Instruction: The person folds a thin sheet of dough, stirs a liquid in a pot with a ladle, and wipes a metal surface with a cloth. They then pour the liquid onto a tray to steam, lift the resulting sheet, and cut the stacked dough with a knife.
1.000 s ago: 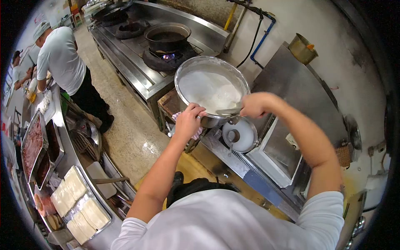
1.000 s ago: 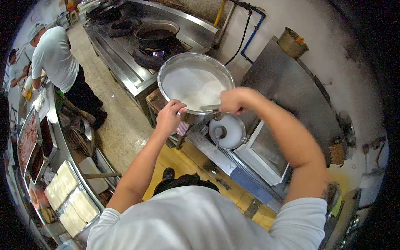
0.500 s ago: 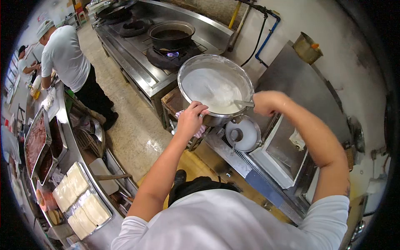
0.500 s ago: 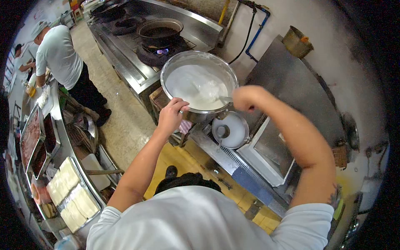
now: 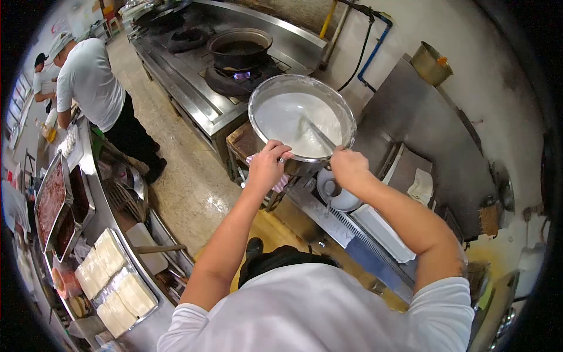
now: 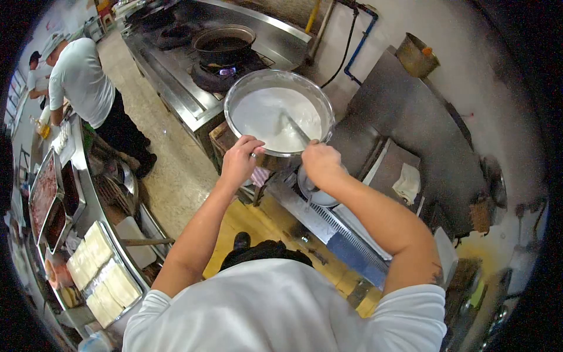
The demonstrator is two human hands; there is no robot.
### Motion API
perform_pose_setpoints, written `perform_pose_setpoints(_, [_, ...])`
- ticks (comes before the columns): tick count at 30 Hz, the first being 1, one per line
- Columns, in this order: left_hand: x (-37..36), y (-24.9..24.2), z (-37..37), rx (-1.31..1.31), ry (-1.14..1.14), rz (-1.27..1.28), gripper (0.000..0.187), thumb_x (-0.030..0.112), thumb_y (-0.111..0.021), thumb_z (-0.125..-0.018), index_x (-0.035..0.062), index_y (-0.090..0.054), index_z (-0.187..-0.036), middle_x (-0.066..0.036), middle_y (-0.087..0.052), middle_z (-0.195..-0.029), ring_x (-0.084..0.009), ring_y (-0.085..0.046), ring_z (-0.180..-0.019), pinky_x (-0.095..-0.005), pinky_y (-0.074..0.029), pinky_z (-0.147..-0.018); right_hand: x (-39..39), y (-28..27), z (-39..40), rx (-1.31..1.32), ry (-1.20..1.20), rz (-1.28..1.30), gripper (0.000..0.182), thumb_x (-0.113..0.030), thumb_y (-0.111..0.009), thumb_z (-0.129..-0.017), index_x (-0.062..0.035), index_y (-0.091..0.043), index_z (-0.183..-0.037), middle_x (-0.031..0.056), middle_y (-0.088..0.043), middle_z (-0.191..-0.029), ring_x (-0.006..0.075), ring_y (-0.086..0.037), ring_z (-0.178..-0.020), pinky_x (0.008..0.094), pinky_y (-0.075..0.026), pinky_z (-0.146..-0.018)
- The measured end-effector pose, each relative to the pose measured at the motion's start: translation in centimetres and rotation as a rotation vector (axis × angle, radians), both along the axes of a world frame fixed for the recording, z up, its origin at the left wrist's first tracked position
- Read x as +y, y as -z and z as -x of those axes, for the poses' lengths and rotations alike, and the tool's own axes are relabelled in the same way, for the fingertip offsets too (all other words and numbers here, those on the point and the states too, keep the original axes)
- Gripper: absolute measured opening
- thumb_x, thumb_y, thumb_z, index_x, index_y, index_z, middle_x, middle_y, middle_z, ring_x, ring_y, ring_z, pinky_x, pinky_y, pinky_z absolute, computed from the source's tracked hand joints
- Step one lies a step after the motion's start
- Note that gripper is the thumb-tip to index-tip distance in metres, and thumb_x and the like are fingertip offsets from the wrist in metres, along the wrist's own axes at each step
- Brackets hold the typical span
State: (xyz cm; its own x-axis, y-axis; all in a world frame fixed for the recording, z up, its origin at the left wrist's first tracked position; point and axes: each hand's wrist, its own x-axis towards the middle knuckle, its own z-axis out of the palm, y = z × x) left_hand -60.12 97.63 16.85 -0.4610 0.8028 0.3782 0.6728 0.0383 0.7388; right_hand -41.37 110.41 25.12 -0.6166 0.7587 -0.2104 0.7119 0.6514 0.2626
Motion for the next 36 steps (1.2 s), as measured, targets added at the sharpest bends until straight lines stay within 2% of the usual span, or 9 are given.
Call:
perform_pose_setpoints(4, [0.2,-0.1,-0.3,-0.007,-0.010,0.013,0.019,0.025,-0.069,-0.095,0.0135,-0.076,-0.108,-0.005,-0.069,-0.113,-0.0315,-0.070,-0.096,-0.0424,-0.055,-0.082,1.6,-5.5,-1.3,-0.149,-0.113,0.135,0.023,-0.009,-0.064,-0.084,0.0007,-0.076,-0.101,0.0217,-0.074,-0.109,0.0340,-0.075,-0.101,0.0466,-0.061,-0.082])
perform_pose_setpoints(5, [0.2,-0.2,-0.3,-0.003,-0.007,0.008,0.018,0.024,-0.069,-0.095,0.0136,-0.076,-0.108,-0.005,-0.069,-0.114,-0.0316,-0.069,-0.096,-0.0424,-0.055,-0.082,1.9,-7.9,-0.7,-0.165,-0.084,0.213,0.020,-0.008,-0.064,-0.083,0.0003,-0.077,-0.096,0.0218,-0.076,-0.100,0.0317,-0.076,-0.092,0.0468,-0.061,-0.074])
perform_pose_setpoints(6, [0.1,-0.2,-0.3,0.001,-0.002,0.005,0.018,0.023,-0.069,-0.095,0.0136,-0.076,-0.108,-0.005,-0.069,-0.114,-0.0316,-0.069,-0.097,-0.0423,-0.055,-0.082,3.6,-9.2,0.8,-0.493,-0.095,0.320,0.018,-0.008,-0.062,-0.083,0.0006,-0.077,-0.087,0.0209,-0.075,-0.084,0.0303,-0.074,-0.072,0.0463,-0.057,-0.062])
perform_pose_setpoints(8, [0.2,-0.2,-0.3,0.008,0.005,0.002,0.018,0.021,-0.068,-0.095,0.0137,-0.076,-0.109,-0.006,-0.069,-0.115,-0.0318,-0.069,-0.098,-0.0423,-0.055,-0.083,6.5,-9.9,1.5,-0.464,0.005,0.464,0.020,-0.011,-0.061,-0.086,-0.0008,-0.072,-0.073,0.0153,-0.068,-0.067,0.0272,-0.063,-0.054,0.0443,-0.050,-0.051])
perform_pose_setpoints(11, [0.3,0.1,-0.3,0.023,-0.004,-0.011,0.017,0.022,-0.069,-0.094,0.0141,-0.076,-0.108,-0.005,-0.069,-0.113,-0.0323,-0.069,-0.097,-0.0426,-0.055,-0.082,7.3,-10.9,2.3,-0.342,0.174,0.580,0.028,-0.019,-0.064,-0.090,-0.0029,-0.066,-0.067,0.0105,-0.060,-0.059,0.0223,-0.054,-0.048,0.0413,-0.045,-0.047])
perform_pose_setpoints(14, [0.5,0.2,-0.3,0.046,-0.023,-0.040,0.017,0.027,-0.070,-0.094,0.0149,-0.076,-0.104,-0.003,-0.070,-0.110,-0.0328,-0.070,-0.094,-0.0434,-0.055,-0.080,7.0,-9.2,1.6,-0.162,0.238,0.770,0.025,-0.025,-0.067,-0.095,-0.0026,-0.064,-0.085,0.0047,-0.057,-0.067,0.0154,-0.049,-0.048,0.0358,-0.038,-0.045])
perform_pose_setpoints(21, [0.4,-0.3,-0.6,0.044,-0.021,0.004,0.018,0.025,-0.069,-0.095,0.0140,-0.076,-0.106,-0.005,-0.069,-0.112,-0.0324,-0.069,-0.098,-0.0421,-0.054,-0.083,4.2,-4.9,-2.2,0.446,0.397,0.947,0.039,-0.025,-0.065,-0.097,-0.0036,-0.057,-0.066,0.0050,-0.052,-0.052,0.0154,-0.048,-0.043,0.0344,-0.036,-0.039])
perform_pose_setpoints(29, [0.6,-0.5,-1.2,0.084,-0.029,-0.003,0.017,0.022,-0.069,-0.094,0.0125,-0.076,-0.106,-0.005,-0.070,-0.112,-0.0320,-0.069,-0.100,-0.0423,-0.054,-0.085,2.3,-2.7,-8.1,0.929,0.494,1.071,0.032,-0.021,-0.059,-0.100,-0.0004,-0.058,-0.076,0.0039,-0.051,-0.059,0.0134,-0.047,-0.040,0.0336,-0.032,-0.034])
perform_pose_setpoints(36, [0.9,-0.6,-1.8,0.064,-0.044,0.018,0.020,0.021,-0.069,-0.095,0.0078,-0.076,-0.109,-0.010,-0.071,-0.116,-0.0322,-0.069,-0.103,-0.0397,-0.054,-0.092,1.4,-0.5,-12.6,1.041,0.420,0.991,0.031,-0.024,-0.057,-0.103,0.0005,-0.062,-0.085,0.0033,-0.054,-0.064,0.0127,-0.046,-0.038,0.0330,-0.033,-0.035])
